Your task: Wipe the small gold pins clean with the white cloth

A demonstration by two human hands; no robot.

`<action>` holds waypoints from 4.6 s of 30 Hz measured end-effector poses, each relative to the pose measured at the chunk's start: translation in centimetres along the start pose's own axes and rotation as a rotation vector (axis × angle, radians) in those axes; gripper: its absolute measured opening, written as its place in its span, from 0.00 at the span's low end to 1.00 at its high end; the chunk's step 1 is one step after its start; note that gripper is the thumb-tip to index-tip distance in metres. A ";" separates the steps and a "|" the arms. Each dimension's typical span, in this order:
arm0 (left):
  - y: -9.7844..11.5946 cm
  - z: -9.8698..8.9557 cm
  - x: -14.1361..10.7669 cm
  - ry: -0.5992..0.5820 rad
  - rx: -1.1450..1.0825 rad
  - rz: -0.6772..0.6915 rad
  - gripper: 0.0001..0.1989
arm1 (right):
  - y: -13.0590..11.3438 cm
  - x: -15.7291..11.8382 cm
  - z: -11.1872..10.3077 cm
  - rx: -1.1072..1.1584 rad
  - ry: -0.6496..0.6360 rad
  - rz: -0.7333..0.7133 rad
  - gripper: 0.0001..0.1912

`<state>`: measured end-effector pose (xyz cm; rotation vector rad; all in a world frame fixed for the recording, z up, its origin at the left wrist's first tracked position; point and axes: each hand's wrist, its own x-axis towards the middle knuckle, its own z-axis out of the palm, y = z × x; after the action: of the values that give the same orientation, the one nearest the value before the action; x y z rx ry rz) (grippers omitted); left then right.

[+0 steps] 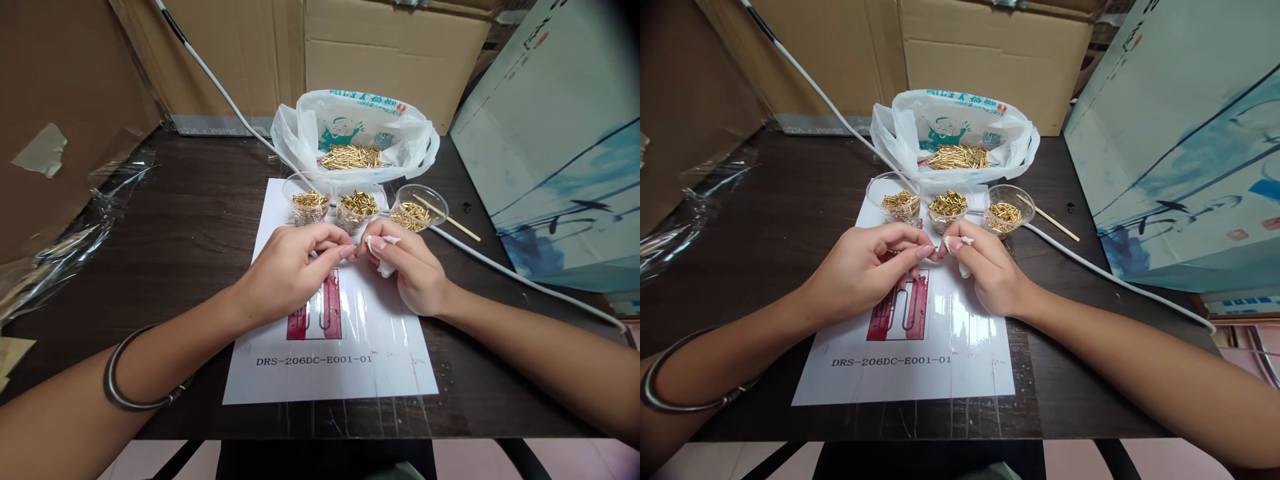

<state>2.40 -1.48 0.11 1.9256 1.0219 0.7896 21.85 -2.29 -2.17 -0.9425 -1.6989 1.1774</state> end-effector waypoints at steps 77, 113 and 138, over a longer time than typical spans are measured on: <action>-0.5 -0.4 -0.5 0.075 0.778 0.538 0.12 | -1.2 -0.1 1.5 0.192 -0.061 0.212 0.14; -0.7 -0.6 -0.4 0.030 0.832 0.545 0.10 | -1.3 0.0 1.2 -0.455 -0.087 0.072 0.13; -0.9 -0.4 -0.3 0.052 0.571 0.383 0.11 | -0.7 0.0 1.1 -0.364 -0.056 0.049 0.15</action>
<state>1.65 -1.29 -0.49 2.6575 0.9934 0.8161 20.71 -2.84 -1.74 -1.1837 -1.9864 0.9486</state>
